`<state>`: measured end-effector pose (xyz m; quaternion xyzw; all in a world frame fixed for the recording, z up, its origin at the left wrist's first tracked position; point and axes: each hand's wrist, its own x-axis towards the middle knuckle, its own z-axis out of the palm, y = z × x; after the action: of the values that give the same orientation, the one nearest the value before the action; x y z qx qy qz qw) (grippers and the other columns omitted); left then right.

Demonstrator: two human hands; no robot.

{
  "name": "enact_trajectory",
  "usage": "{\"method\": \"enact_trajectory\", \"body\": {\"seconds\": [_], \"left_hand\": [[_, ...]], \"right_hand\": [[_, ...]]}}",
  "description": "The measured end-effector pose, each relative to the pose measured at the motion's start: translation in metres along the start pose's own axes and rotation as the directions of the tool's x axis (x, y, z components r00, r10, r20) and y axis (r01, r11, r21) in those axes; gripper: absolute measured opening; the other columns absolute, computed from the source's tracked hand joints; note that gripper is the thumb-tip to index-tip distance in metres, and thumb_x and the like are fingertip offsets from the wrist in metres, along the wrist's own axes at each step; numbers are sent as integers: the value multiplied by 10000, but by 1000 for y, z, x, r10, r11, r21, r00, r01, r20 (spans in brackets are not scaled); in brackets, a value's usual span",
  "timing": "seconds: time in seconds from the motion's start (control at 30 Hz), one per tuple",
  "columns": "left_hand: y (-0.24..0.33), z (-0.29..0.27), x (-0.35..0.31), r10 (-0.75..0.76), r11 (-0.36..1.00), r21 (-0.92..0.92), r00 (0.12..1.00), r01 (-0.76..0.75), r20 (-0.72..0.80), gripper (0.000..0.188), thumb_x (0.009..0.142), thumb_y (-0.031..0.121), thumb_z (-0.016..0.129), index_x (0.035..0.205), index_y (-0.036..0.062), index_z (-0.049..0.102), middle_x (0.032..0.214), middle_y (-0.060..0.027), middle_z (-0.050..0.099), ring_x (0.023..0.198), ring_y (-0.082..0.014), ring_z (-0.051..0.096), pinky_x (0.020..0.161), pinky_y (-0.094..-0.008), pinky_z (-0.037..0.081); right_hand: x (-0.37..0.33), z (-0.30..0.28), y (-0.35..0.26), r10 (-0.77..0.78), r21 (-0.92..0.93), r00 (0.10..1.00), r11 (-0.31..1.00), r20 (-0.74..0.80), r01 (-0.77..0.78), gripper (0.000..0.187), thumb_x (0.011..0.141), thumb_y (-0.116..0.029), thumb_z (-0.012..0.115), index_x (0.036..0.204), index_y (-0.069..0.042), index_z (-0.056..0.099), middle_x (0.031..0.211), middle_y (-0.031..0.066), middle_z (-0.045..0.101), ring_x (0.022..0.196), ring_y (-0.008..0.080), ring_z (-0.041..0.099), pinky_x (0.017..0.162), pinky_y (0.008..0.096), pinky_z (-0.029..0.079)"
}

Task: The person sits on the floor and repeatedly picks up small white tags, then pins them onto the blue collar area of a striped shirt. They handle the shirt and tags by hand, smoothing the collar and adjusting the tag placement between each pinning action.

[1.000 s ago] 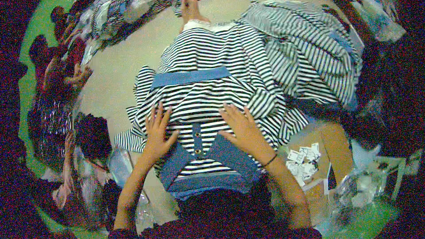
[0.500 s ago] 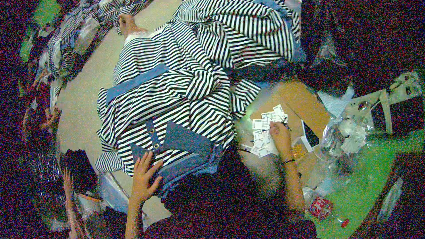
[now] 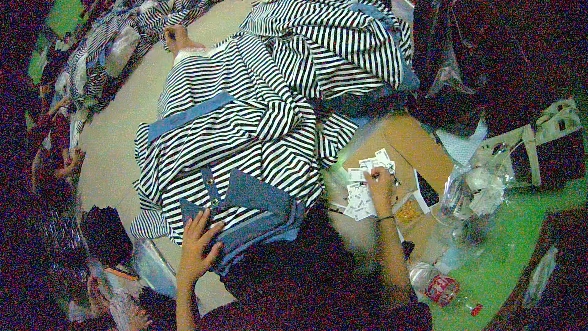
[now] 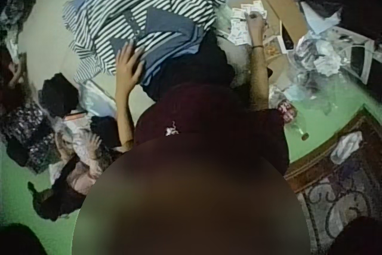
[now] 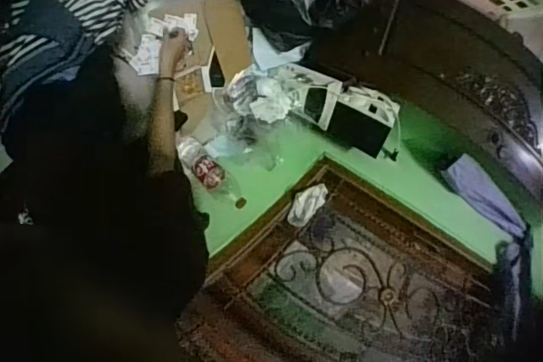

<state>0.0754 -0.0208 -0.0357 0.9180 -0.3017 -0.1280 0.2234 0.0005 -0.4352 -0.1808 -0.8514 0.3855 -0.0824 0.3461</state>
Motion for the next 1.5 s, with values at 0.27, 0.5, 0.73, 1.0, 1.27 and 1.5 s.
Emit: {"method": "enact_trajectory", "body": {"seconds": [0.27,0.5,0.73,1.0,1.27,1.5], "left_hand": [[17,-17,18,-104,973,-217,988,77,-116,374,696,118,621,1056,59,541,1154,-130,479,1065,-276,449,916,-358,322],[70,0,53,-213,411,-899,975,152,68,409,720,69,637,1104,35,498,963,-88,580,867,-151,549,777,-265,423],[49,-9,56,-358,603,-770,933,210,-25,239,778,26,559,1015,16,532,895,-52,576,764,-108,544,661,-218,442],[-7,-23,49,-493,708,-659,846,253,-205,254,767,36,560,1008,16,483,778,-27,492,662,-75,448,588,-195,384],[-25,-7,40,-572,578,-776,804,253,-164,364,733,8,601,1057,33,436,772,-51,529,675,-103,520,579,-198,424],[-24,-10,41,-543,500,-840,832,213,-112,415,731,-24,594,1096,25,402,808,-76,542,715,-114,535,615,-207,442]], "right_hand": [[-17,-44,-71,117,754,993,650,26,-96,197,815,-217,539,909,-46,512,815,9,533,731,104,491,724,229,380],[-108,-9,-183,-252,799,934,599,254,-56,218,770,-26,570,965,-19,473,866,43,522,781,109,516,703,218,424],[-85,-27,-122,-178,292,974,947,138,132,159,808,-117,531,920,-14,482,814,86,540,776,173,548,686,282,430],[-51,-104,51,155,-711,950,698,269,87,273,827,-152,417,1042,1,486,965,199,553,826,315,558,696,408,447],[-59,-82,73,-96,-474,987,869,126,145,272,856,-170,408,1032,24,482,815,187,573,715,321,554,585,384,420],[-58,-88,66,47,-395,997,918,56,-21,148,766,-126,545,816,9,580,754,191,591,677,347,569,579,404,430]]}}
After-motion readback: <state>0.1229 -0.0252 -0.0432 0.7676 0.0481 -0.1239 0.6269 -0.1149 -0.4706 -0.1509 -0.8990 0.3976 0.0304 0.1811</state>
